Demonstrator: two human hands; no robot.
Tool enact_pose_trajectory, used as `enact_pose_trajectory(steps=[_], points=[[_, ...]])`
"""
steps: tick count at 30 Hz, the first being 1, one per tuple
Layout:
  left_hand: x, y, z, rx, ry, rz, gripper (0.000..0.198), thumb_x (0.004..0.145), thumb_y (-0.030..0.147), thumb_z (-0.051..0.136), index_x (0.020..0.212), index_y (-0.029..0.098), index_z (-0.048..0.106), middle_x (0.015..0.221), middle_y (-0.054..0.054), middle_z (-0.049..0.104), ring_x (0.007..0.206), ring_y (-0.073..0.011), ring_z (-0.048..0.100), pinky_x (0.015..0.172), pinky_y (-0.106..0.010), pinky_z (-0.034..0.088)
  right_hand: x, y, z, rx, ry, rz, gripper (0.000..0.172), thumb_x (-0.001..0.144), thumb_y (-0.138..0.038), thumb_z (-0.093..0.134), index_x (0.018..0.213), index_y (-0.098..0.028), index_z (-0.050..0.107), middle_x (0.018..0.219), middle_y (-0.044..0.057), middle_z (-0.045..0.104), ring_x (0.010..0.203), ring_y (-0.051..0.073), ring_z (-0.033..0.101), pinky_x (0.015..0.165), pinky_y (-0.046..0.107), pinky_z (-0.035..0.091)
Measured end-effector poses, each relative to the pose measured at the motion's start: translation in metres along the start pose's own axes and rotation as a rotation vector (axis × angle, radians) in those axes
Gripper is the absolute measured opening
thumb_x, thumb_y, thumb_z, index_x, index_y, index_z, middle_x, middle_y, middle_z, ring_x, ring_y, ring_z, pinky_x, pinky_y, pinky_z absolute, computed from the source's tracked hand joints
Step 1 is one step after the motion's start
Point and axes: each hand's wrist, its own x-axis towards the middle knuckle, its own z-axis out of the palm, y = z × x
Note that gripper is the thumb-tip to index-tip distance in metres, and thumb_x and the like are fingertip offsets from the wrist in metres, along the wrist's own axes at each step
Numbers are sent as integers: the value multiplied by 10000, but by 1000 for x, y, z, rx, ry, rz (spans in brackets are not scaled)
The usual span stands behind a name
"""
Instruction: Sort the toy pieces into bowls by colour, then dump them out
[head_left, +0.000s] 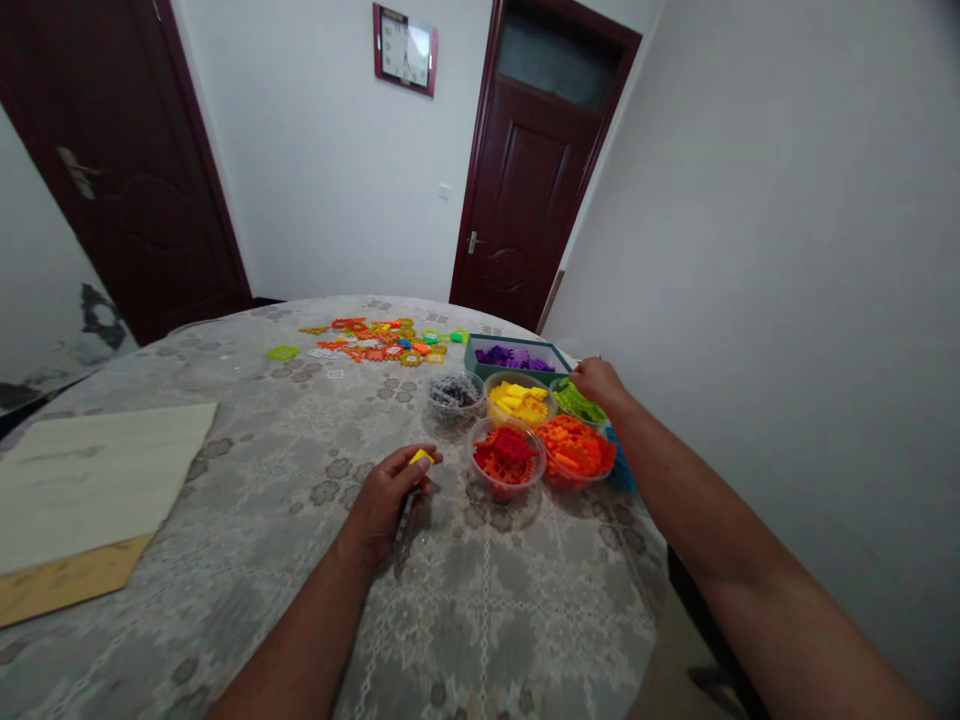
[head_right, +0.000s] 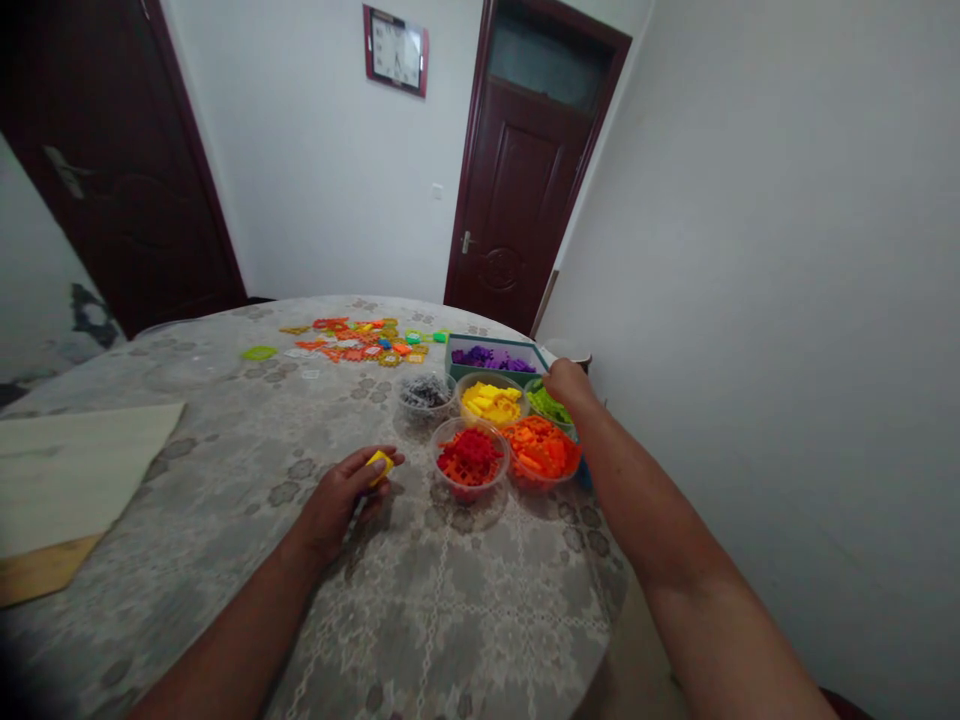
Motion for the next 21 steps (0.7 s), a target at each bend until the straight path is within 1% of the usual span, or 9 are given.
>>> enact_pose_trajectory(steps=[2,4,6,8,12,14,17,19,21], points=[[1,-2,0,-25,6,-10,545,791,495,847,1198,147,741,1090,-134,763,609,-114,571,435,-205,407,3,-5,3,-2,3,10,297,966,-246,624,1112,-100,839,1166,230,796,1099,276,759,907,274,508],[2,-3,0,-42,7,-22,549,808,494,842,1220,147,734,1196,-162,756,612,-103,572,442,-201,420,0,-10,1,1,16,0,308,979,-228,597,1136,-109,833,1175,219,796,1115,267,754,929,271,505],[2,-4,0,-56,7,-25,540,826,506,829,1217,146,734,1190,-167,762,599,-99,571,437,-197,417,-9,-18,-5,11,40,-31,336,1006,-217,548,1180,-124,821,1206,197,793,1145,259,741,967,276,497],[1,-4,1,-71,6,-23,533,843,531,809,1199,141,737,1113,-157,777,559,-92,554,419,-193,392,-24,-28,-14,26,67,-81,367,1035,-221,502,1232,-144,801,1256,164,784,1183,250,722,1013,284,483],[-1,-2,1,-141,5,-48,585,895,619,729,1205,123,725,881,-114,765,472,-81,485,389,-191,333,-76,-59,-30,197,167,-311,333,1044,-261,519,1221,-186,792,1218,107,799,1120,236,730,1027,308,493],[-2,-1,1,-179,-6,-71,642,919,682,671,1230,122,713,858,-114,760,460,-82,467,383,-194,319,-110,-81,-33,334,183,-468,296,1040,-274,547,1200,-199,786,1174,97,802,1071,233,736,1011,327,511],[-3,-1,1,-210,-34,-71,719,922,768,603,1247,134,702,855,-107,754,472,-90,474,392,-199,329,-161,-119,-25,449,114,-669,276,1029,-243,575,1234,-186,751,1207,114,775,1117,239,714,1021,353,521],[-4,-3,1,-198,-67,-63,760,900,818,583,1241,149,705,740,-54,702,469,-100,482,408,-202,346,-188,-143,-14,466,46,-756,334,1015,-225,600,1330,-168,696,1290,141,733,1192,256,684,1039,375,519],[-5,-4,0,-154,-88,-49,759,869,854,583,1136,159,731,630,-9,625,462,-112,494,423,-207,358,-207,-163,-2,461,-41,-791,388,1012,-208,603,1395,-172,650,1338,149,702,1201,257,676,1019,373,530]])
